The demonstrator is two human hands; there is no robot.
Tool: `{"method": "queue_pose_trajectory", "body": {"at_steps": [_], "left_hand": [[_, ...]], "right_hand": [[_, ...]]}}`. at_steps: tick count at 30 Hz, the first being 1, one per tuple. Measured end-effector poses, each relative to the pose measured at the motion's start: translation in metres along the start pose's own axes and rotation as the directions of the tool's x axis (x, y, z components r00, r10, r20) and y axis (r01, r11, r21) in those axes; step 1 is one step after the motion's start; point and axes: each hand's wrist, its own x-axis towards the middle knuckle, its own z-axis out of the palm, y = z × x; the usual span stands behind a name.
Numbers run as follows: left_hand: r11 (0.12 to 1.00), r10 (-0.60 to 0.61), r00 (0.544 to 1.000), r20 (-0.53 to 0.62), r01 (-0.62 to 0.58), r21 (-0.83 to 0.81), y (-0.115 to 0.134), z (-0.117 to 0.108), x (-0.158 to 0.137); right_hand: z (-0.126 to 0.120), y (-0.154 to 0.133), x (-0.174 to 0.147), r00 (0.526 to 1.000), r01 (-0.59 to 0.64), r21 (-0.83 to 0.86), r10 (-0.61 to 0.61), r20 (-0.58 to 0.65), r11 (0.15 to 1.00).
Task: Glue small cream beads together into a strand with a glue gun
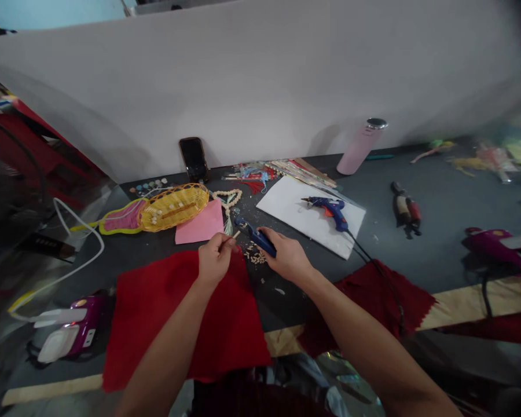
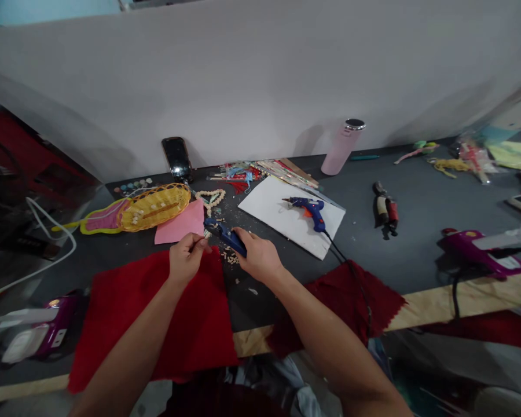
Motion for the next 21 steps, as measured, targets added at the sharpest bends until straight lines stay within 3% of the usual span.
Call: {"method": "queue_pose_trajectory", "body": {"at_steps": [9, 14, 21], "left_hand": [[0.992, -0.011, 0.995, 0.101, 0.024, -0.126, -0.0002, -0.0033, 0.0036], [0.987, -0.030, 0.996, 0.085, 0.043, -0.155, -0.0033, -0.0025, 0.0029], [0.997, -0.006, 1.000, 0.027, 0.008, -0.074, -0.0054, 0.0028, -0.0004]], "right_hand": [[-0.0009, 0.0024, 0.0003, 0.999, 0.036, 0.025, -0.036, 0.024, 0.999], [-0.0045, 0.0011, -0.0004, 0.999, 0.031, -0.030, -0.030, 0.043, 0.999], [-0.0046, -0.0003, -0.0012, 0.999, -0.007, -0.068, 0.011, 0.046, 0.998]]}}
